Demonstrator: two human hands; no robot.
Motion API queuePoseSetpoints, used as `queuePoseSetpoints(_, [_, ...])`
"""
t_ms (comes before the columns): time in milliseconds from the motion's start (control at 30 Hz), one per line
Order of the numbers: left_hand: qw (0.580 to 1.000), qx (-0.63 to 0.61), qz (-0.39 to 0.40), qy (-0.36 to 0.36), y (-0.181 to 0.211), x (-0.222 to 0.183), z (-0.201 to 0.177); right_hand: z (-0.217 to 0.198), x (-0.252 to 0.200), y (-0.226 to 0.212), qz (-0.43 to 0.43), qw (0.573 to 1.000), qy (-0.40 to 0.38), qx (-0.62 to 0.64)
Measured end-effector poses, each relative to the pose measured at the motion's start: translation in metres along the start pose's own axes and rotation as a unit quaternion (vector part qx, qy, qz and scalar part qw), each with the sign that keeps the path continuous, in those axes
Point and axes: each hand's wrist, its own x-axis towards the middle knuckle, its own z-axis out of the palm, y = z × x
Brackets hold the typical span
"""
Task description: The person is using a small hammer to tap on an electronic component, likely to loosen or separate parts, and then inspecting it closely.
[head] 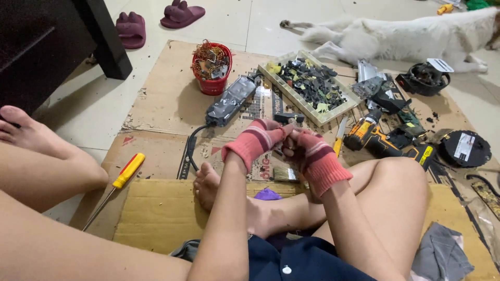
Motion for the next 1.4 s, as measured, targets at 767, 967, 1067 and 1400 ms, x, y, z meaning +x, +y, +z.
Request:
queuePoseSetpoints(767, [0.947,-0.317,-0.053,-0.002,-0.036,0.074,0.033,0.001,-0.007,-0.033,-0.009,0.990,-0.003,0.140])
queuePoseSetpoints(967, [0.902,-0.364,-0.126,-0.195,-0.042,0.062,0.014,-0.008,-0.010,-0.022,-0.032,0.921,0.167,-0.350])
queuePoseSetpoints(1067, [0.927,-0.300,-0.150,-0.170,-0.032,0.062,0.032,0.011,-0.036,-0.030,-0.062,0.861,0.209,-0.460])
queuePoseSetpoints(1400, [0.960,-0.227,-0.160,-0.031,-0.075,0.081,0.053,0.031,-0.051,-0.031,-0.094,0.915,0.245,-0.307])
